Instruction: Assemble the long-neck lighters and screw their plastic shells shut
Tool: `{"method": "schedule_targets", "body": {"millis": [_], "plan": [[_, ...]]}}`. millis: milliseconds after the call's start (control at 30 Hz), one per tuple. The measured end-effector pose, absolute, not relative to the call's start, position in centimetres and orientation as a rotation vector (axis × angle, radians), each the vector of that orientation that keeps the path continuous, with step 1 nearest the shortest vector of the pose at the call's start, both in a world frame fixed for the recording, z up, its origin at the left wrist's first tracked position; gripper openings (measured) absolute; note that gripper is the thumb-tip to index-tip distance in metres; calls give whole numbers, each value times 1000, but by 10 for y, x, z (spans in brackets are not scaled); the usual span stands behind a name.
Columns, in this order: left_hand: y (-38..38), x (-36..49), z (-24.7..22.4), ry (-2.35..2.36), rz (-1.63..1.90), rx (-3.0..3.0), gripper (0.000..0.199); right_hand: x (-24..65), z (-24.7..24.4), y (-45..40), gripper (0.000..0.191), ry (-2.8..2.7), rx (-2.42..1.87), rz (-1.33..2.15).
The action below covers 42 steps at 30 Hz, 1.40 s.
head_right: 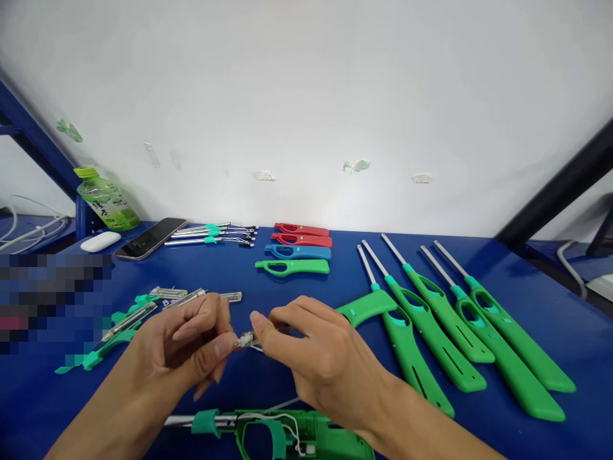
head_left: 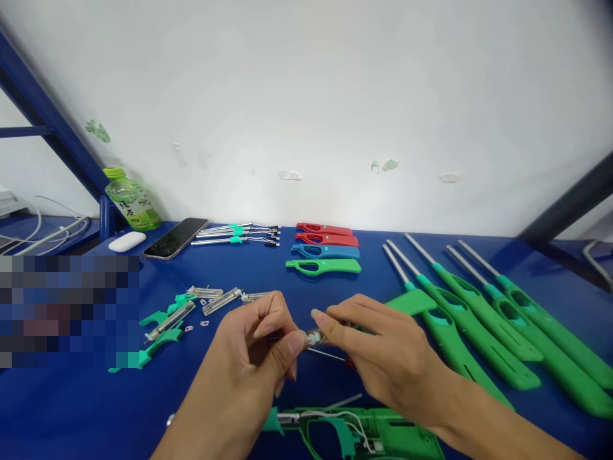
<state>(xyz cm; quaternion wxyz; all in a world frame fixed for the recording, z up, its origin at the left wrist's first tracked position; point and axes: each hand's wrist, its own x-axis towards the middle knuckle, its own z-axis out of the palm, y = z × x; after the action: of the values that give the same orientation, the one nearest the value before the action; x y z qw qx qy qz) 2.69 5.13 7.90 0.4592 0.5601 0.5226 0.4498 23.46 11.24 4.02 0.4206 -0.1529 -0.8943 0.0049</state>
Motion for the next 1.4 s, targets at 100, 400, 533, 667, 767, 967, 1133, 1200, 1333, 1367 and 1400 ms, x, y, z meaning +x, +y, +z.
{"method": "schedule_targets", "body": {"millis": [100, 400, 533, 667, 767, 967, 1133, 1200, 1333, 1367, 1400], "plan": [[53, 26, 76, 1254, 1099, 1353, 47, 233, 39, 113, 37, -2247, -390, -9], [37, 29, 70, 1465, 1218, 1857, 5, 265, 74, 85, 25, -2203, -839, 255], [24, 41, 40, 1396, 1011, 2374, 18, 293, 62, 56, 22, -2102, -1093, 236], [23, 49, 21, 1417, 875, 2528, 20, 299, 36, 31, 23, -1918, -1248, 284], [27, 50, 20, 1407, 831, 2544, 20, 293, 25, 22, 12, -1872, -1193, 413], [29, 50, 22, 1294, 868, 2508, 18, 287, 22, 20, 13, -1945, -1187, 532], [27, 51, 18, 1235, 882, 2506, 18, 286, 19, 21, 14, -1898, -1160, 524], [27, 51, 16, 1227, 880, 2517, 17, 286, 17, 22, 14, -1878, -1143, 518], [27, 50, 14, 1231, 894, 2516, 16, 285, 16, 23, 13, -1858, -1130, 506], [27, 50, 14, 1232, 901, 2511, 16, 284, 16, 23, 13, -1853, -1129, 497], [26, 50, 14, 1225, 909, 2510, 16, 284, 16, 23, 12, -1848, -1129, 488]]}}
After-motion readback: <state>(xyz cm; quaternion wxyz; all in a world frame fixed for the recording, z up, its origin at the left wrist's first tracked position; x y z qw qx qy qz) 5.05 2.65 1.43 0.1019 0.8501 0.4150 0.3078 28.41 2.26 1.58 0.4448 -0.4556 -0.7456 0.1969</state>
